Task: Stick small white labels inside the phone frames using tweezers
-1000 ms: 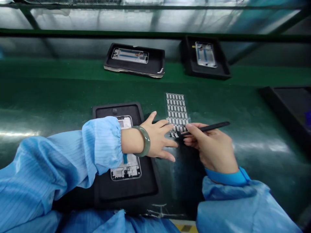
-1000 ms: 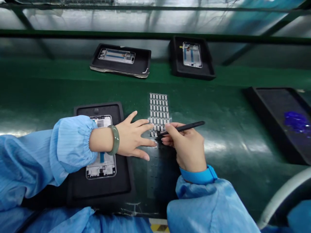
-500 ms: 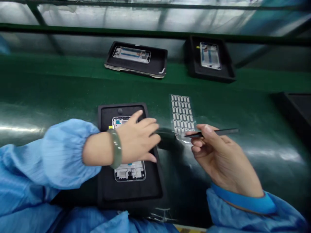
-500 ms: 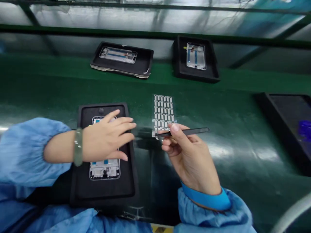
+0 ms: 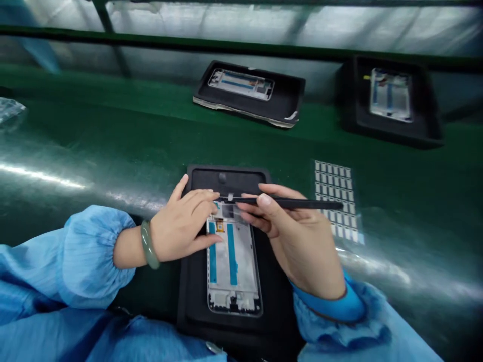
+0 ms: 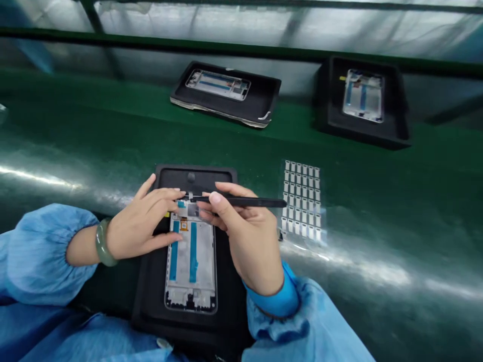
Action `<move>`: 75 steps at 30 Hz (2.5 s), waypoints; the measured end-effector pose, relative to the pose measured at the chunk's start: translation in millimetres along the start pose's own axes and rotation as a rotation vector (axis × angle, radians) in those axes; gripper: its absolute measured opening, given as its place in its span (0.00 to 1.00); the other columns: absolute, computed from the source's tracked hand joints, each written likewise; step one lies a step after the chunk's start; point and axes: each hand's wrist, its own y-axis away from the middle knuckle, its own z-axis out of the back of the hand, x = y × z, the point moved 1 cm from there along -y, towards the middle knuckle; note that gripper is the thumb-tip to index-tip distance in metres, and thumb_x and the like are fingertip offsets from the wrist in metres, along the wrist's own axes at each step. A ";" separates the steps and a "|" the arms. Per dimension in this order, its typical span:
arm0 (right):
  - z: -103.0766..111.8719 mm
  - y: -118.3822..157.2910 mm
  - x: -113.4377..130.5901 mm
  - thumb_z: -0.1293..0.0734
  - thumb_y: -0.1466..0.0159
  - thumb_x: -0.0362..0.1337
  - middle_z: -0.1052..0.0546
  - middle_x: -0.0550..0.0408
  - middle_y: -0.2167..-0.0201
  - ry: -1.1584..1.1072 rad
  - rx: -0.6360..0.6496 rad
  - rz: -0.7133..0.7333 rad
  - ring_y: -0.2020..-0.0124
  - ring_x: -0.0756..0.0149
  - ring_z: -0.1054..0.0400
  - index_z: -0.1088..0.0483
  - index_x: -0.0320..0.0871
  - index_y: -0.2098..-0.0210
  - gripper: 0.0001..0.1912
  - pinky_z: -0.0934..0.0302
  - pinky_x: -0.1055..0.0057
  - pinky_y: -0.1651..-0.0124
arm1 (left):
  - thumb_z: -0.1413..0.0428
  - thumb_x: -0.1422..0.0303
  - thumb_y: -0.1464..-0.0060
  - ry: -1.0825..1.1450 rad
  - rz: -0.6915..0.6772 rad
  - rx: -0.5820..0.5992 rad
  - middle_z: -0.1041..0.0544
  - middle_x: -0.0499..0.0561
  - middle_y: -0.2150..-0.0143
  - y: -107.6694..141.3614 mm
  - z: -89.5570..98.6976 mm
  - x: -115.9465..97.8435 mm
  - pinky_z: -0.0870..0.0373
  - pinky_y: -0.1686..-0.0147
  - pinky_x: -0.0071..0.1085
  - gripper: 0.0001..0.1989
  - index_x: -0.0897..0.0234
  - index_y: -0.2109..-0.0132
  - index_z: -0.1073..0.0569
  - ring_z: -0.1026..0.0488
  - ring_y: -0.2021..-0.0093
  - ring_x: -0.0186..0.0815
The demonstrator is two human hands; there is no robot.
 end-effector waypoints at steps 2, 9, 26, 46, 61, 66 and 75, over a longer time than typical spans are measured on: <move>-0.8 -1.5 -5.6 0.24 0.49 0.44 0.20 0.58 0.71 0.087 -0.047 0.067 0.71 0.64 0.23 0.30 0.45 0.64 0.17 0.25 0.68 0.66 | 0.48 0.60 0.38 0.040 0.029 -0.007 0.29 0.64 0.42 3.0 -1.9 -1.8 0.53 0.35 0.60 0.15 0.67 0.52 0.33 0.34 0.38 0.47; -2.2 6.1 -10.8 0.26 0.44 0.44 0.21 0.57 0.75 0.396 -0.140 0.215 0.73 0.62 0.23 0.31 0.45 0.69 0.13 0.24 0.67 0.68 | 0.46 0.56 0.40 0.081 0.106 -0.013 0.29 0.64 0.42 6.6 -5.0 -2.8 0.52 0.36 0.60 0.19 0.67 0.50 0.32 0.38 0.36 0.49; -5.7 11.2 -3.8 0.26 0.44 0.42 0.21 0.57 0.76 0.505 -0.114 0.259 0.73 0.62 0.23 0.29 0.45 0.71 0.10 0.24 0.70 0.70 | 0.47 0.58 0.39 0.128 0.097 0.002 0.29 0.63 0.42 3.8 0.2 -5.0 0.49 0.37 0.60 0.16 0.67 0.54 0.32 0.38 0.36 0.50; -5.0 10.8 -5.7 0.27 0.43 0.43 0.21 0.57 0.75 0.566 -0.124 0.274 0.72 0.61 0.23 0.30 0.45 0.70 0.10 0.25 0.69 0.71 | 0.49 0.61 0.38 0.051 0.084 0.082 0.31 0.63 0.42 0.9 2.0 -6.9 0.53 0.37 0.64 0.18 0.66 0.46 0.31 0.40 0.35 0.51; -6.7 11.7 -4.1 0.27 0.44 0.42 0.21 0.57 0.76 0.511 -0.128 0.254 0.73 0.61 0.23 0.30 0.45 0.70 0.10 0.25 0.69 0.70 | 0.51 0.61 0.37 0.028 0.078 0.052 0.29 0.64 0.43 0.4 1.2 -6.9 0.52 0.37 0.64 0.16 0.69 0.50 0.31 0.38 0.36 0.50; -6.9 12.3 -1.1 0.27 0.43 0.41 0.21 0.57 0.76 0.553 -0.141 0.286 0.73 0.64 0.23 0.29 0.45 0.71 0.09 0.25 0.73 0.70 | 0.52 0.60 0.36 0.035 0.074 0.046 0.29 0.64 0.43 0.8 1.2 -6.4 0.52 0.37 0.64 0.17 0.69 0.50 0.31 0.38 0.37 0.51; -6.2 11.0 -3.8 0.27 0.43 0.41 0.21 0.59 0.75 0.563 -0.117 0.320 0.73 0.65 0.23 0.29 0.45 0.70 0.09 0.25 0.75 0.70 | 0.52 0.60 0.35 0.036 0.063 0.033 0.28 0.64 0.44 1.0 0.8 -6.4 0.51 0.39 0.66 0.17 0.70 0.50 0.31 0.37 0.37 0.51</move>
